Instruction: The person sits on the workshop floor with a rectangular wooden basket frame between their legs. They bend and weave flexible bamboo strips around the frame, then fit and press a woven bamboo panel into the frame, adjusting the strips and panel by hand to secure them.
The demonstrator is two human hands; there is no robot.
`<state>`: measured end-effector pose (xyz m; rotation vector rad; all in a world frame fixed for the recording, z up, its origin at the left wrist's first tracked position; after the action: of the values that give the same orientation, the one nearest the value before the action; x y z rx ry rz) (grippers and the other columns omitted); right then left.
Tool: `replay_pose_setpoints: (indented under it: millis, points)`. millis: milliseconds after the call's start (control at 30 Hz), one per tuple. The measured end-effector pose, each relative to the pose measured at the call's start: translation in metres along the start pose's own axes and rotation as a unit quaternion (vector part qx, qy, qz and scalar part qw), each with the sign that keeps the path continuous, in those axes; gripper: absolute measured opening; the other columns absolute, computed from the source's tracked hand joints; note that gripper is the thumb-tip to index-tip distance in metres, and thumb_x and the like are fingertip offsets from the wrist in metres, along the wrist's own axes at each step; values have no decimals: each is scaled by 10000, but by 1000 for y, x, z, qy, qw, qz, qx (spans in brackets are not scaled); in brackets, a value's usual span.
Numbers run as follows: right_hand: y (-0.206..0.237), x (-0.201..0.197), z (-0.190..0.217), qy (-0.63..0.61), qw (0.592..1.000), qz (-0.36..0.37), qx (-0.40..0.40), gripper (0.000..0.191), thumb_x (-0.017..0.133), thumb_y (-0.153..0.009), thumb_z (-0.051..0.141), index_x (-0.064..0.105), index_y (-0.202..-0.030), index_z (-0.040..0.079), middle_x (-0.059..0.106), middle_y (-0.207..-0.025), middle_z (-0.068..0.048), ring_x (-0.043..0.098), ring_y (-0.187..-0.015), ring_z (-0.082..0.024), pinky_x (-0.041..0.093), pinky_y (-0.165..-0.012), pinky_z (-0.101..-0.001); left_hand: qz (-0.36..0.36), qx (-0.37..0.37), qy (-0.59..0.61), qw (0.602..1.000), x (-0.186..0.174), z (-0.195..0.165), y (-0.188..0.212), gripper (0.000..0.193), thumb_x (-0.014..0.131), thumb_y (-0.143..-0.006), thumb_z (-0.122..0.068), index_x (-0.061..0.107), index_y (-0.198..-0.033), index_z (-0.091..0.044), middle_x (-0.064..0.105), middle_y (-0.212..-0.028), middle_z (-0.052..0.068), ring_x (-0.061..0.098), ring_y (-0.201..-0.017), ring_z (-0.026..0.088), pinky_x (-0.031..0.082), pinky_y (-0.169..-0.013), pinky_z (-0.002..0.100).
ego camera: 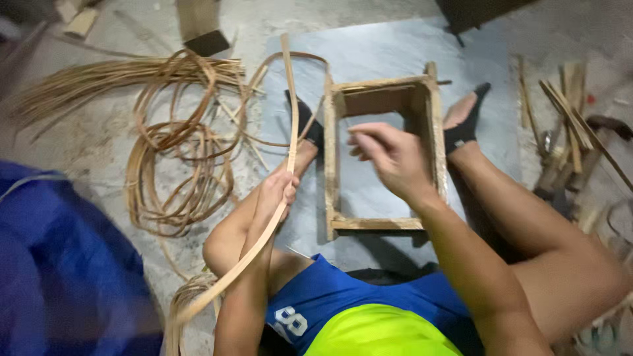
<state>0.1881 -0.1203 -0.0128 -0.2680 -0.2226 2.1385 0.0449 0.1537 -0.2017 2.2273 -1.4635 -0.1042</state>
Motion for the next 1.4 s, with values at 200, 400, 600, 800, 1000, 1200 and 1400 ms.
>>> replay_pose_setpoints:
  millis: [200, 400, 600, 800, 1000, 1200, 1400]
  points:
    - [25, 44, -81, -28, 983, 22, 180, 229, 642, -1005, 180, 732, -1154, 30, 783, -899, -55, 757, -785, -131, 598, -647, -279, 113, -54, 111, 986, 72, -3, 59, 286, 543, -1005, -231, 660, -1222, -85, 614, -711, -13, 434, -433, 41, 326, -381, 193]
    - [58, 61, -112, 65, 980, -85, 170, 406, 842, -826, 342, 684, -987, 4, 748, -758, -110, 744, -673, -196, 588, -620, -347, 186, -13, 22, 982, 98, 25, 71, 323, 528, -1135, -288, 639, -1045, 2, 535, -606, -15, 434, -427, 52, 343, -396, 212]
    - [69, 66, -117, 130, 970, -109, 174, 319, 783, -848, 322, 691, -941, 31, 725, -706, -122, 739, -648, -273, 576, -604, -378, 159, 8, 31, 987, 99, 42, 83, 302, 548, -1109, -276, 632, -1050, 8, 545, -618, -4, 428, -425, 66, 332, -398, 221]
    - [86, 65, -136, -114, 970, -8, 214, 240, 685, -1002, 215, 696, -971, -23, 709, -767, -164, 720, -635, -232, 533, -590, -365, 136, -12, 48, 990, 104, 45, 98, 314, 551, -1136, -260, 608, -1173, 46, 521, -606, -13, 411, -416, 49, 323, -377, 201]
    - [88, 40, -128, -41, 998, 22, 48, 184, 612, -1030, 154, 711, -1107, 18, 759, -854, -103, 793, -769, -186, 601, -653, -346, 162, -10, 80, 984, 111, 36, 100, 464, 535, -1096, -239, 509, -1470, 34, 606, -736, 19, 424, -430, 39, 349, -406, 194]
    - [90, 26, -107, 187, 970, 62, -143, 294, 699, -904, 121, 672, -1181, 25, 735, -924, -169, 707, -805, -366, 556, -666, -448, 123, -53, 98, 986, 111, 41, 106, 438, 539, -1084, -223, 536, -1430, 47, 619, -777, 29, 433, -440, 39, 340, -392, 183]
    - [98, 22, -111, 220, 948, 72, -217, 334, 723, -839, 171, 669, -1133, 22, 714, -854, -142, 700, -759, -351, 547, -654, -444, 121, -90, 129, 980, 108, 52, 111, 418, 528, -1056, -205, 538, -1404, 26, 642, -812, 38, 406, -406, 39, 319, -356, 185]
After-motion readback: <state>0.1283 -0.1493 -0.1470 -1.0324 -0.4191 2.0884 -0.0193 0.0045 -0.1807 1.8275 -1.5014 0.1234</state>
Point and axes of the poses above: each hand's wrist, its own y-axis away from the middle knuckle, its own x-axis out of the palm, z = x × y, the point moved 4 cm from there along -y, towards the middle knuckle
